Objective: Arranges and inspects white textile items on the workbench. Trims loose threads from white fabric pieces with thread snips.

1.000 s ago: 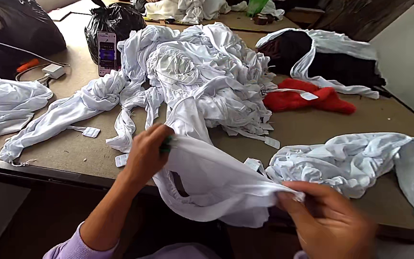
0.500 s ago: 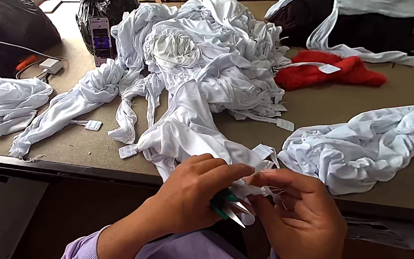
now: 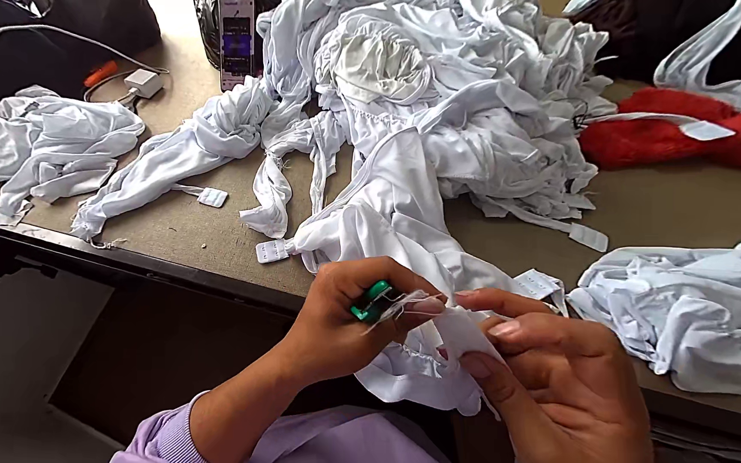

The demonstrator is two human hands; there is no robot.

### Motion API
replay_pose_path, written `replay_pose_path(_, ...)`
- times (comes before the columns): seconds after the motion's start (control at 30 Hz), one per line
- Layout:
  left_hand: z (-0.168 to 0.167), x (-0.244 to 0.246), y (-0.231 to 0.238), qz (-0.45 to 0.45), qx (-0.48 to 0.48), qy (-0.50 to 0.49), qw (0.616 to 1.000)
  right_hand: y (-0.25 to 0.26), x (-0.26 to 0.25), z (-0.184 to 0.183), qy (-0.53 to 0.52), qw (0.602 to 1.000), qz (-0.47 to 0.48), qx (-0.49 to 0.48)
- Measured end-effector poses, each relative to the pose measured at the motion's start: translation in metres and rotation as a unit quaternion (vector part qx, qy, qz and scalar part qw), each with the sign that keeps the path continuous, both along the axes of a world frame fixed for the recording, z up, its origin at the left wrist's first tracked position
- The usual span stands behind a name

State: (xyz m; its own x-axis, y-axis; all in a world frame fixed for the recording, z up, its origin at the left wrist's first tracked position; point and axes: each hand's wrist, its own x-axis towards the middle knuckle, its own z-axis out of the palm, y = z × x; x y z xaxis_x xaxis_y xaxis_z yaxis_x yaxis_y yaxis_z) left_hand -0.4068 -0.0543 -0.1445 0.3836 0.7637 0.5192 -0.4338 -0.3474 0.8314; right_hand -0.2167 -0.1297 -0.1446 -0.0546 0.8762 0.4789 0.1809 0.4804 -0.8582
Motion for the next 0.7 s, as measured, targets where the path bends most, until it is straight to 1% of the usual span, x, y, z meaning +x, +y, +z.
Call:
replay_pose_path(0.07, 0.000, 0.001, 0.002, -0.001, -0.018, -0.006, 1.000, -0.002, 0.004, 0.001, -0.018, 0.999, 0.027, -0.013)
replay_pose_path(0.1, 0.001, 0.001, 0.004, 0.002, -0.011, -0.006, 1.000, -0.002, 0.006, 0.002, -0.029, 0.998, 0.042, -0.024)
replay_pose_path(0.2, 0.007, 0.002, 0.006, -0.007, 0.037, 0.023, 0.999, -0.003, 0.011, 0.004, -0.069, 0.992, 0.092, -0.046)
replay_pose_path(0.3, 0.015, 0.003, 0.008, -0.023, 0.062, 0.035, 0.997, -0.004, 0.017, 0.007, -0.104, 0.984, 0.130, -0.057)
replay_pose_path(0.4, 0.022, 0.004, 0.011, -0.034, 0.085, 0.048, 0.995, -0.006, 0.017, 0.008, -0.074, 0.986, 0.128, -0.071)
replay_pose_path(0.47, 0.023, 0.005, 0.012, -0.026, 0.102, 0.073, 0.992, -0.006, 0.017, 0.009, -0.058, 0.991, 0.096, -0.067)
replay_pose_path(0.53, 0.024, 0.005, 0.011, 0.007, 0.108, 0.121, 0.987, -0.005, 0.015, 0.008, -0.042, 0.996, 0.052, -0.051)
replay_pose_path(0.57, 0.025, 0.001, 0.012, 0.022, 0.123, 0.161, 0.979, -0.006, 0.014, 0.008, -0.036, 0.998, 0.037, -0.048)
replay_pose_path(0.63, 0.026, -0.012, 0.012, 0.040, 0.154, 0.263, 0.951, -0.007, 0.013, 0.009, -0.032, 0.998, 0.014, -0.047)
replay_pose_path(0.7, 0.026, -0.025, 0.011, 0.051, 0.191, 0.327, 0.924, -0.007, 0.014, 0.009, -0.023, 0.999, -0.004, -0.046)
